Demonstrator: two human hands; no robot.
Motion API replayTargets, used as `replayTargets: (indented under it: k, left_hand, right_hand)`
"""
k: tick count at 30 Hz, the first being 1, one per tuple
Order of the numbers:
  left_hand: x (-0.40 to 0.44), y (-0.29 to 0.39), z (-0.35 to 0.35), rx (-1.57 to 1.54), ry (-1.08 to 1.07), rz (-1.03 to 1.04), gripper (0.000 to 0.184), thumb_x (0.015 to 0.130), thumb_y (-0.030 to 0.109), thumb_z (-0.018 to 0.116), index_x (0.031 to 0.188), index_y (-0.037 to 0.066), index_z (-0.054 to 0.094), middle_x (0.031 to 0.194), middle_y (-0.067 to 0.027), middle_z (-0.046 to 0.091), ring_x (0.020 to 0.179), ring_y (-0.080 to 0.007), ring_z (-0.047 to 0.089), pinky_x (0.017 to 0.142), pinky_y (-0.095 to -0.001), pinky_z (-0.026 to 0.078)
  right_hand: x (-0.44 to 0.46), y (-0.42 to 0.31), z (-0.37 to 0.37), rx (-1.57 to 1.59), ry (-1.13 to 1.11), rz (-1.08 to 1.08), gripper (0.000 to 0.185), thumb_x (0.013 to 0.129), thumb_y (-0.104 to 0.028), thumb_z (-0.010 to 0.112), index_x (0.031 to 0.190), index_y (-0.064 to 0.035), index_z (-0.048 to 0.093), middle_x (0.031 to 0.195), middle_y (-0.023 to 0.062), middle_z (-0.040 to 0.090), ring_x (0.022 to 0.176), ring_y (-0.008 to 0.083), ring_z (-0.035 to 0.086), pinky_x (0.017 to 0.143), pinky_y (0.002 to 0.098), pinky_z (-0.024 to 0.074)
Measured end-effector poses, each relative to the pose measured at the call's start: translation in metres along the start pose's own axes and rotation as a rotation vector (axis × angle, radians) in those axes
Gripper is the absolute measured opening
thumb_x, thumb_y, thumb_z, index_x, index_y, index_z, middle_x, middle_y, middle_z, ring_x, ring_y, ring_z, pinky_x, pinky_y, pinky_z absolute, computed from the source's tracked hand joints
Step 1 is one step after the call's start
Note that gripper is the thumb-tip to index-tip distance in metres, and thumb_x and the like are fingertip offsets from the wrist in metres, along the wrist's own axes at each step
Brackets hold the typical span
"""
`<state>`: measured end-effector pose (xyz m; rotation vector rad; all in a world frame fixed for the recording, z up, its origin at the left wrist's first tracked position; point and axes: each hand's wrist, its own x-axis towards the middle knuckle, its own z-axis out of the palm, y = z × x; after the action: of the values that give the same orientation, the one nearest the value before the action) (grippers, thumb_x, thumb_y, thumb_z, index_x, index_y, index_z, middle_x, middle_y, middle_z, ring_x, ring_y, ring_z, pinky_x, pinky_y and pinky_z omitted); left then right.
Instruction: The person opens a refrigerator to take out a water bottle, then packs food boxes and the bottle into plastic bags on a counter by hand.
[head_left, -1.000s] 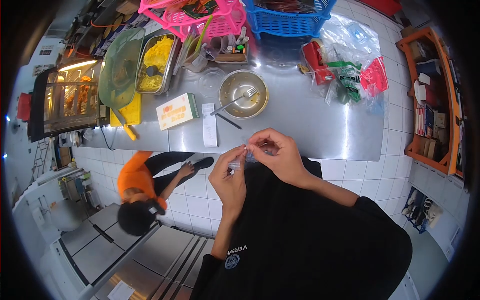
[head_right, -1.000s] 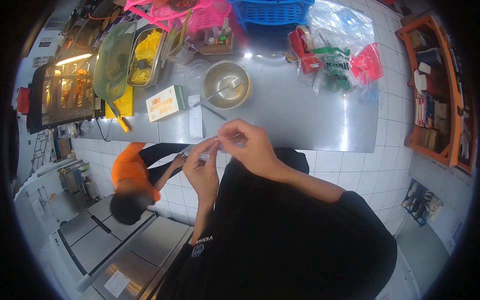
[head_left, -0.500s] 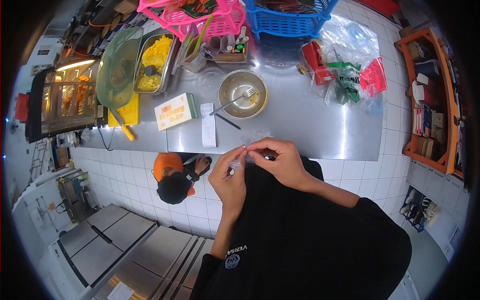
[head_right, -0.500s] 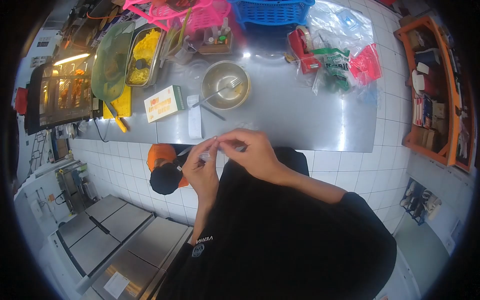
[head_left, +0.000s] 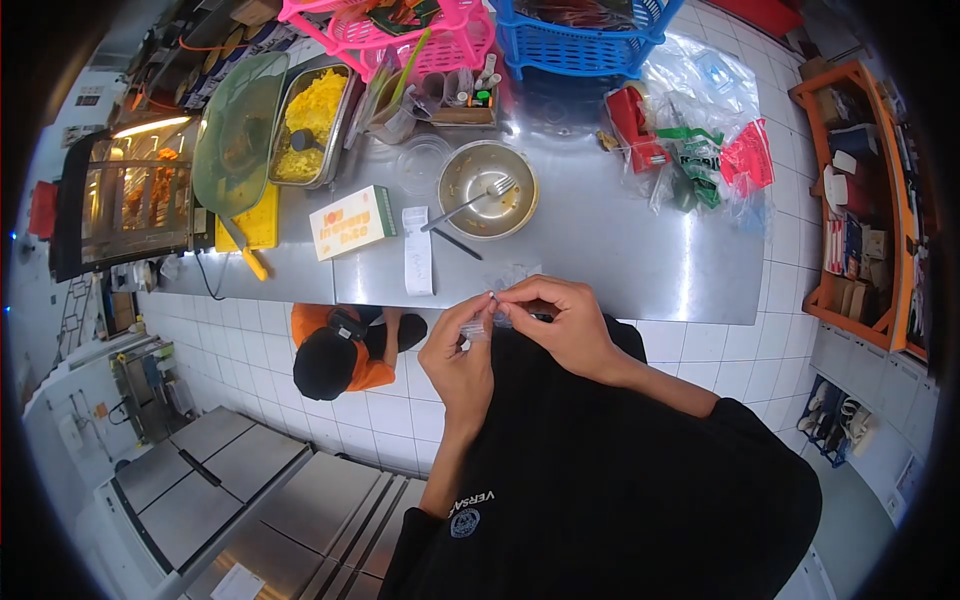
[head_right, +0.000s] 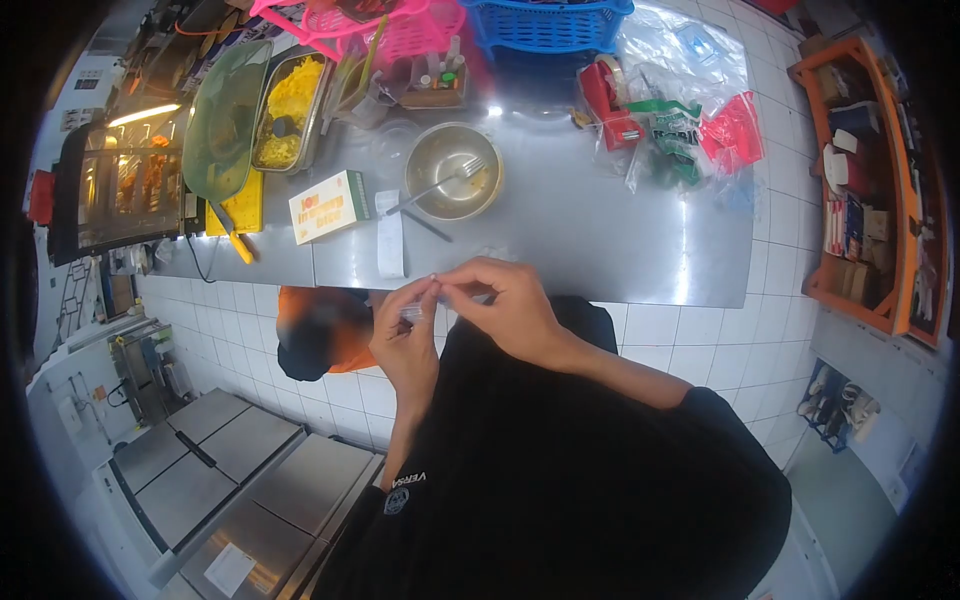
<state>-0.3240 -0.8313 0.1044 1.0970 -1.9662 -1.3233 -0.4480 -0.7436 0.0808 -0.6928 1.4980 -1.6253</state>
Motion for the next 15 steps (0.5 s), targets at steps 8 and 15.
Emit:
replayTargets:
  k: [8,15]
  left_hand:
    - [0.004,0.001,-0.005,0.101,-0.084,0.126,0.024,0.086,-0.011,0.062,0.106,-0.001,0.07,0.102,-0.0143,0.071,0.091,-0.0262,0.071,0.081,-0.0328,0.055]
    - [0.004,0.009,-0.009,0.216,-0.151,0.189,0.027,0.084,-0.013,0.06,0.105,0.001,0.071,0.097,-0.0126,0.07,0.091,-0.0264,0.07,0.081,-0.0329,0.054]
  right_hand:
    - [0.012,-0.011,-0.008,-0.027,-0.08,0.164,0.019,0.096,-0.005,0.065,0.113,0.0034,0.07,0.101,0.0079,0.071,0.093,0.011,0.067,0.084,0.0255,0.0548]
    - [0.036,0.001,-0.035,0.184,-0.407,0.344,0.018,0.097,-0.009,0.064,0.111,0.0029,0.068,0.099,0.0066,0.07,0.087,0.0123,0.065,0.079,0.0266,0.0531]
